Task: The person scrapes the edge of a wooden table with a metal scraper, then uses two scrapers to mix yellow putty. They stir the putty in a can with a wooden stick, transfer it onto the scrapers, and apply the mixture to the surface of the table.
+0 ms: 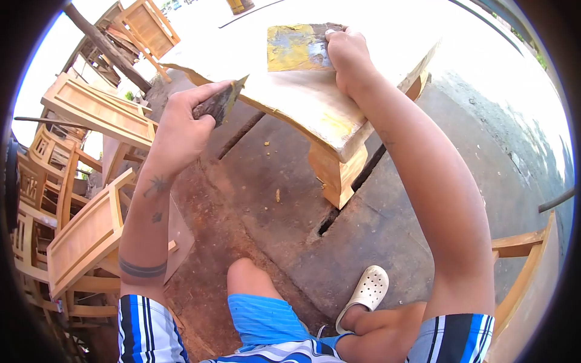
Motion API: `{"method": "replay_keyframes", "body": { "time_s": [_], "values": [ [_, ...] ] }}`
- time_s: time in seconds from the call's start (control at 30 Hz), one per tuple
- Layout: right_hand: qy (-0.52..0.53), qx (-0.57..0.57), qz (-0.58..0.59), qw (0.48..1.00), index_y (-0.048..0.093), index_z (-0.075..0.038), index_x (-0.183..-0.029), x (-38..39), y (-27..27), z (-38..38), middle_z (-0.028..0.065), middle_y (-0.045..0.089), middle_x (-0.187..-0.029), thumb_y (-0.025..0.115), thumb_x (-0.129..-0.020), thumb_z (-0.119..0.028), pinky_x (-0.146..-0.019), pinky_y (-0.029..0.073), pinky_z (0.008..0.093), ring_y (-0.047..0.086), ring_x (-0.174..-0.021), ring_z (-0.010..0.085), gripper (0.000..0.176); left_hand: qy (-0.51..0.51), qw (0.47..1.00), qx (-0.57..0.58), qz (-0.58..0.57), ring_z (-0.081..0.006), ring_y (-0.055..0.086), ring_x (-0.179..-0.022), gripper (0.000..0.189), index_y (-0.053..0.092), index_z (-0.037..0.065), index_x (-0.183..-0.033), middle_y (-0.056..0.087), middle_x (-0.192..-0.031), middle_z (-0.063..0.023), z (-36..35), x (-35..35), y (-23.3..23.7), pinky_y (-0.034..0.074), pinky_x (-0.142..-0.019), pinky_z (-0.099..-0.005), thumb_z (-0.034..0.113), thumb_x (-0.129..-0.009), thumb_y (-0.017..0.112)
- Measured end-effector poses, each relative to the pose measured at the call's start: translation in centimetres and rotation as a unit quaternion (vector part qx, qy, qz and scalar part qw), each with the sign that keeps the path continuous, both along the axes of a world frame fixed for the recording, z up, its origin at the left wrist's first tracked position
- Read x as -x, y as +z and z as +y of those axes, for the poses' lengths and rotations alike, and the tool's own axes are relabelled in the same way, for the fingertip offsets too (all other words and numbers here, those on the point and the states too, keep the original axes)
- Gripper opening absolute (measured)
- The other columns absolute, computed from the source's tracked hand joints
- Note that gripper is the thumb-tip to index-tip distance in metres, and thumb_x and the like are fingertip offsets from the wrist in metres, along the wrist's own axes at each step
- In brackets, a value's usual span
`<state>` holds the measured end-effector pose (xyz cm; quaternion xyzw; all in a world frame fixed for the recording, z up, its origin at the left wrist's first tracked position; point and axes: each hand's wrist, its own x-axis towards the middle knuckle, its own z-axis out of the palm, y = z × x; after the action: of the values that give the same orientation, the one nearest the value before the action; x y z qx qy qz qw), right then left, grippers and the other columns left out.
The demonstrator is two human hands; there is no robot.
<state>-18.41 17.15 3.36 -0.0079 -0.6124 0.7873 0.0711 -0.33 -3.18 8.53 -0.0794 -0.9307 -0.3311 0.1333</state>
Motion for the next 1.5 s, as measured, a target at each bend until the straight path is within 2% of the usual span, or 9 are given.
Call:
{"method": "replay_keyframes", "body": {
  "time_s": [0.1, 0.17, 0.3, 0.4, 0.5, 0.63, 0.97, 1.23, 1.5],
  "values": [
    [0.003, 0.006, 0.008, 1.0, 0.058, 0.0, -0.11, 0.4, -0.2, -0.2, 0.0122, 0.062, -0.09, 0.05, -0.096, -0.013, -0.066, 0.052, 0.0376, 0.061, -0.075, 0.0217, 0.021, 0.076, 0.959, -0.271, 0.015, -0.0168, 0.065, -0.099, 0.058, 0.056, -0.009, -0.129, 0.067, -0.111, -0.0154, -0.1, -0.2, -3.5, 0.052, -0.086, -0.0282, -0.014, -0.073, 0.042],
    [0.002, 0.003, 0.012, 1.0, 0.057, 0.001, -0.111, 0.5, -0.2, -0.1, 0.0127, 0.062, -0.091, 0.051, -0.096, -0.013, -0.068, 0.052, 0.0383, 0.061, -0.077, 0.0219, 0.022, 0.061, 0.861, -0.504, 0.033, -0.0162, 0.065, -0.099, 0.06, 0.052, -0.012, -0.132, 0.066, -0.115, -0.015, 1.3, -0.7, -6.3, 0.053, -0.085, -0.0276, -0.016, -0.073, 0.041],
    [0.004, 0.008, 0.004, 1.0, 0.057, 0.004, -0.116, -0.8, 0.4, -0.2, 0.0171, 0.063, -0.106, 0.054, -0.095, -0.013, -0.086, 0.048, 0.0365, 0.06, -0.096, 0.0256, 0.028, 0.016, 0.838, -0.54, 0.082, -0.0132, 0.064, -0.101, 0.062, 0.051, -0.011, -0.133, 0.064, -0.119, -0.0127, 3.5, -1.6, -7.0, 0.053, -0.085, -0.0251, -0.019, -0.073, 0.039],
    [0.006, 0.005, 0.002, 1.0, 0.055, 0.006, -0.119, -2.3, 1.2, 0.0, 0.0189, 0.062, -0.11, 0.053, -0.094, -0.013, -0.092, 0.045, 0.0357, 0.058, -0.1, 0.0251, 0.031, 0.034, 0.961, -0.15, 0.23, -0.0283, 0.063, -0.109, 0.063, 0.054, -0.007, -0.131, 0.061, -0.123, -0.0185, 3.6, -1.1, -8.2, 0.051, -0.096, -0.0352, -0.019, -0.071, 0.042],
    [0.016, -0.001, 0.003, 1.0, 0.053, 0.002, -0.122, -2.5, 1.4, -0.2, 0.0156, 0.062, -0.107, 0.051, -0.097, -0.015, -0.087, 0.048, 0.0343, 0.059, -0.096, 0.021, 0.031, 0.051, 0.935, 0.146, 0.319, -0.0389, 0.056, -0.117, 0.065, 0.055, -0.004, -0.131, 0.055, -0.127, -0.0194, 5.1, 0.3, -11.4, 0.048, -0.101, -0.0414, -0.02, -0.069, 0.048],
    [0.015, -0.007, 0.012, 1.0, 0.052, 0.002, -0.125, -1.2, 0.6, -0.2, 0.0148, 0.062, -0.108, 0.049, -0.098, -0.015, -0.086, 0.049, 0.0336, 0.06, -0.095, 0.0199, 0.032, 0.047, 0.973, 0.072, 0.215, -0.0404, 0.056, -0.115, 0.066, 0.057, 0.0, -0.129, 0.054, -0.125, -0.0186, 3.7, -1.8, -12.9, 0.047, -0.101, -0.0431, -0.021, -0.067, 0.051],
    [0.031, 0.012, 0.044, 0.998, 0.054, 0.008, -0.121, -0.6, 0.2, -0.4, 0.0205, 0.061, -0.11, 0.052, -0.094, -0.012, -0.088, 0.046, 0.036, 0.058, -0.098, 0.0255, 0.034, -0.093, 0.978, 0.185, 0.03, -0.0361, 0.059, -0.117, 0.055, 0.064, -0.005, -0.118, 0.063, -0.122, -0.0233, 0.9, 0.5, -0.6, 0.044, -0.103, -0.0381, -0.016, -0.067, 0.046],
    [0.032, 0.018, 0.046, 0.998, 0.054, 0.009, -0.12, -1.1, 0.3, -0.5, 0.0206, 0.061, -0.109, 0.052, -0.092, -0.011, -0.087, 0.046, 0.0357, 0.058, -0.098, 0.0257, 0.035, -0.095, 0.985, 0.142, 0.017, -0.0338, 0.06, -0.117, 0.055, 0.064, -0.005, -0.118, 0.064, -0.121, -0.0231, 2.1, -1.1, 0.7, 0.044, -0.105, -0.0363, -0.018, -0.068, 0.044],
    [0.042, 0.034, 0.034, 0.998, 0.052, 0.01, -0.122, -2.0, 0.4, -0.3, 0.0206, 0.061, -0.111, 0.051, -0.091, -0.011, -0.09, 0.045, 0.0354, 0.057, -0.101, 0.0256, 0.037, -0.074, 0.96, 0.222, 0.153, -0.0379, 0.06, -0.113, 0.053, 0.064, -0.004, -0.118, 0.063, -0.12, -0.0221, 5.6, -2.9, -4.6, 0.046, -0.101, -0.0418, -0.018, -0.07, 0.048]
  ]
}}
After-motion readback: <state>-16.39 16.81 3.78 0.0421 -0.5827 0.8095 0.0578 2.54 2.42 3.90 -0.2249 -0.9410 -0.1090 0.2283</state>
